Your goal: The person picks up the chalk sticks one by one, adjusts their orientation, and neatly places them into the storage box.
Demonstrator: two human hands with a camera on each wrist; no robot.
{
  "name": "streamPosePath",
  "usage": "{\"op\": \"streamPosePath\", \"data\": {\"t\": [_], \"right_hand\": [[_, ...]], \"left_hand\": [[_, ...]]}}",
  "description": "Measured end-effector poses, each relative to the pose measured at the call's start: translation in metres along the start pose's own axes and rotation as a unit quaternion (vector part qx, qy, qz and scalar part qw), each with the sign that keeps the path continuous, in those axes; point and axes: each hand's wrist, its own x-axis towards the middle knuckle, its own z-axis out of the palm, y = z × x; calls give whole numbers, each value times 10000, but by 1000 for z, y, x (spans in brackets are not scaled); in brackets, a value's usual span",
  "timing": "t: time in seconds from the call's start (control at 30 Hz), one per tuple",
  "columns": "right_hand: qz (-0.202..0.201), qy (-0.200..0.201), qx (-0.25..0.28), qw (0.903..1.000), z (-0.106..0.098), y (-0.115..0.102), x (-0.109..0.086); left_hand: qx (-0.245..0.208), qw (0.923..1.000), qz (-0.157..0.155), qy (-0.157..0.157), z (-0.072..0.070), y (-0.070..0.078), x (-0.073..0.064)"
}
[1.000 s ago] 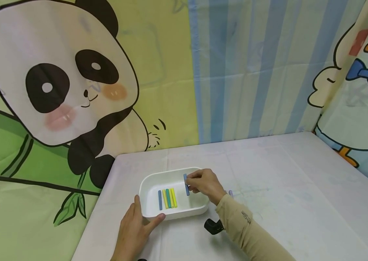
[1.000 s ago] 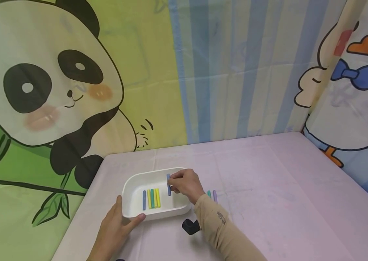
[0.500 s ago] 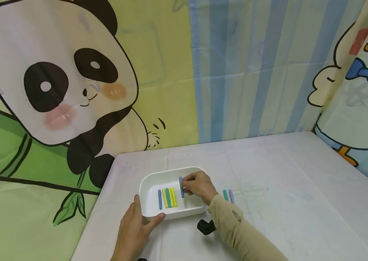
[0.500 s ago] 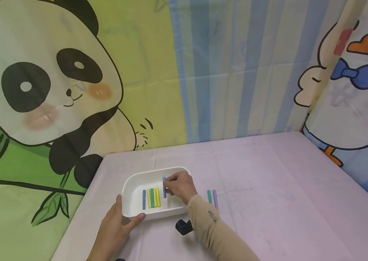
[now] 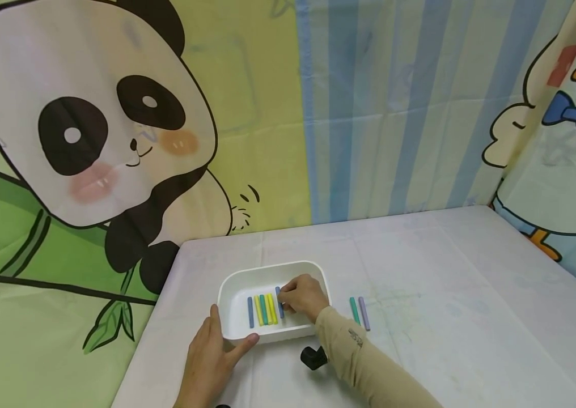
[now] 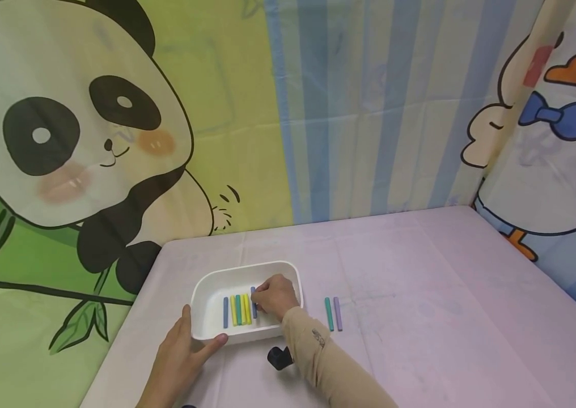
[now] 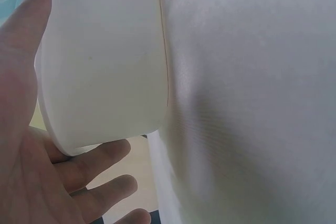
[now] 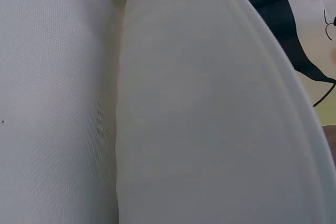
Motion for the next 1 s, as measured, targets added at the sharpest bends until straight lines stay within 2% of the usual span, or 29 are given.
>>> {"op": "streamPosePath", "data": {"t": [0.27,0.6,1.0], "right_hand": [[-183,35,-363,9992,4,1,2],[-158,88,-815,9965,11,2,11],[-87,89,-880,9960,11,-1,9]], "left_hand": [[-19,10000,30,17,0,1,0],[-6,9999,95,48,-1,1,0],[11,10000,67,21,-1,3,-1]]}}
